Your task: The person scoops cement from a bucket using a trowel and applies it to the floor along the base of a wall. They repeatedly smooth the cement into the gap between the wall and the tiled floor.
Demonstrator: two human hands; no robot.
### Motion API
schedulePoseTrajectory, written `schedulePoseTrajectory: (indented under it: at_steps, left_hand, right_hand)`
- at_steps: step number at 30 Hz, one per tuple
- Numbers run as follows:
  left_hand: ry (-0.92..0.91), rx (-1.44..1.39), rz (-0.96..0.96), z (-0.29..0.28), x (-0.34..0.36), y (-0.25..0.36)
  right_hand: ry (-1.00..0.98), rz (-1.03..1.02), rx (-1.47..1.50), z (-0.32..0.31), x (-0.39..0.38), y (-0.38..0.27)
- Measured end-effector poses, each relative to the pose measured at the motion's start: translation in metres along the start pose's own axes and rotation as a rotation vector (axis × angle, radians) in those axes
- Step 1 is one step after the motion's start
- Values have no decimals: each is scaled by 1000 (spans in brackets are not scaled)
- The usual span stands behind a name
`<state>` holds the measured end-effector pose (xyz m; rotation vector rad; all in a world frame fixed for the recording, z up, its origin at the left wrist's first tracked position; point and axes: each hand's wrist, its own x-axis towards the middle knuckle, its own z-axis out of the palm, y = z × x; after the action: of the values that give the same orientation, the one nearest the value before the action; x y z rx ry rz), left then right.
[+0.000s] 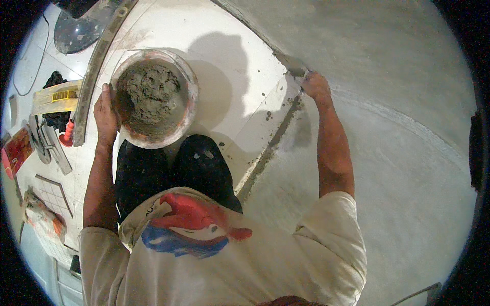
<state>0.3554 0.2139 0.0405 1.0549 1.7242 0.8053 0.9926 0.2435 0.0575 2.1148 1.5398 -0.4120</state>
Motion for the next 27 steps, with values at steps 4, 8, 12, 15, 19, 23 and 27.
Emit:
schedulePoseTrajectory:
  at_steps: [4,8,12,15,19,23,27]
  left_hand:
    - [-55,-28,-81,-10,9,-19]
    - [-81,-606,-183,-5,8,-31]
    - [28,-312,-138,-15,9,-74]
    - [-72,245,105,-47,23,-159]
    - [-290,264,179,-42,30,-195]
    - [-370,-111,-220,-44,41,-169]
    - [-264,-29,-172,-48,42,-183]
  right_hand:
    - [36,31,52,-14,-8,-3]
    - [-81,53,-31,-40,-35,-1]
    - [-39,92,-119,-53,-69,-11]
    - [-47,49,-138,-46,-63,-27]
    - [-9,71,-129,-5,-15,-27]
    - [-113,72,-237,-34,-30,-30]
    - [-75,219,-105,-46,-67,-58]
